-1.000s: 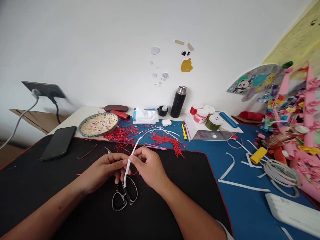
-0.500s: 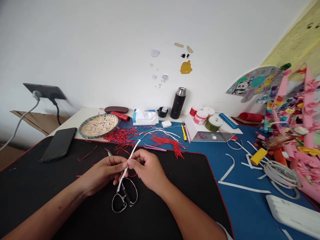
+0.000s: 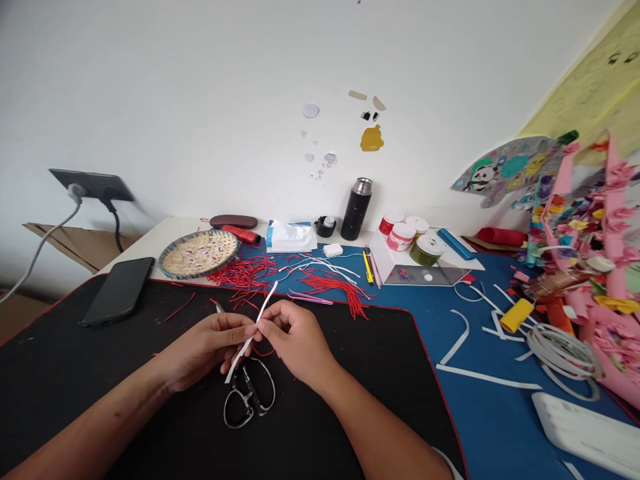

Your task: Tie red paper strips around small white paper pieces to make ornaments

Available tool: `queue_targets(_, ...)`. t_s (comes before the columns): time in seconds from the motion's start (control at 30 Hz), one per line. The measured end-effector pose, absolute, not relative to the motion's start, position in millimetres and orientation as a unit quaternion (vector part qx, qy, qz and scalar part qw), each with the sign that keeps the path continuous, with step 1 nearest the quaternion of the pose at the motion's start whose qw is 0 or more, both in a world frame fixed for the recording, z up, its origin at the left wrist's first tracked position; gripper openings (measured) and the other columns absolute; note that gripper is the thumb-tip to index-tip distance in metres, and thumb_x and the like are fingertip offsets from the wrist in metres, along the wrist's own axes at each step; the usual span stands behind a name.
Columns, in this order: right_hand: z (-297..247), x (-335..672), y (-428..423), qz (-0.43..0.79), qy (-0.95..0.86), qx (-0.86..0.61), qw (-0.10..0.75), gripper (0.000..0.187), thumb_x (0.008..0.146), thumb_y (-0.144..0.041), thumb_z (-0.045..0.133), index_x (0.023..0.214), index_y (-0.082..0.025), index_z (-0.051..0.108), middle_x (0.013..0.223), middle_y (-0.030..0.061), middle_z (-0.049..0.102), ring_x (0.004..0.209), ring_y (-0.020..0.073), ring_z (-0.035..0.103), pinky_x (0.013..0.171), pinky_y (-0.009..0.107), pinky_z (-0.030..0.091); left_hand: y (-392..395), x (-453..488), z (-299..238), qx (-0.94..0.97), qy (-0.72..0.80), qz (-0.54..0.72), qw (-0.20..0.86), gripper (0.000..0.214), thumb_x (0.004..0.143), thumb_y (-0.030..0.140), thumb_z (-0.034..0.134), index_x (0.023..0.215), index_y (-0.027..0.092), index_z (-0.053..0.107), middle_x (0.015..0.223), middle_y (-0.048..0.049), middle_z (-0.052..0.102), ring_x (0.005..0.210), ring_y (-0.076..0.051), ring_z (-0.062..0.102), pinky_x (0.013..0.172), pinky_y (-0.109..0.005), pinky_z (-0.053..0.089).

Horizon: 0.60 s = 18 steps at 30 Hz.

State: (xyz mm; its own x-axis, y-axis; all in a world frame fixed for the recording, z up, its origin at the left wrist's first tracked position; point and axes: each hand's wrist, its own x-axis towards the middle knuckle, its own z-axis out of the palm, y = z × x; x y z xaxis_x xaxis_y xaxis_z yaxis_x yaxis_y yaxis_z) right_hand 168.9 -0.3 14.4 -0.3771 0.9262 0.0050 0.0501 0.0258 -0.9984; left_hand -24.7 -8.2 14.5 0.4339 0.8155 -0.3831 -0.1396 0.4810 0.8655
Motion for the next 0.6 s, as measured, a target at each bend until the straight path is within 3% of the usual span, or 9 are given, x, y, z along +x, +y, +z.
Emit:
queue_targets(0.3,14.5,171.0,-1.9,0.492,-0.657,-0.431,0.374,0.006,0.092,-0.023,0.063,0.089,-0.019,0.066,0.075,-0.0007,0.07,0.058,0.0111,0.052,0.056,0.024,0.039,-8.3,-25.9,16.2,0.374,0.415,0.32,0.766,0.039,0.067,0.046,0.095,0.078,0.011,0.08,0.066,-0.0033,0.069,0.047,-0.007,0.055,0.043,-0.016,0.048)
queue_targets(0.6,19.1,174.2,-4.9,0.347,-0.753,-0.44,0.346,0.008,0.094,-0.024,0.063,0.086,-0.022,0.065,0.061,-0.0055,0.056,0.054,0.0113,0.049,0.056,0.025,0.033,-6.7,-24.7,16.3,0.367,0.432,0.32,0.759,0.037,0.067,0.044,0.094,0.077,0.011,0.08,0.065,-0.0035,0.07,0.045,-0.007,0.054,0.041,-0.017,0.045)
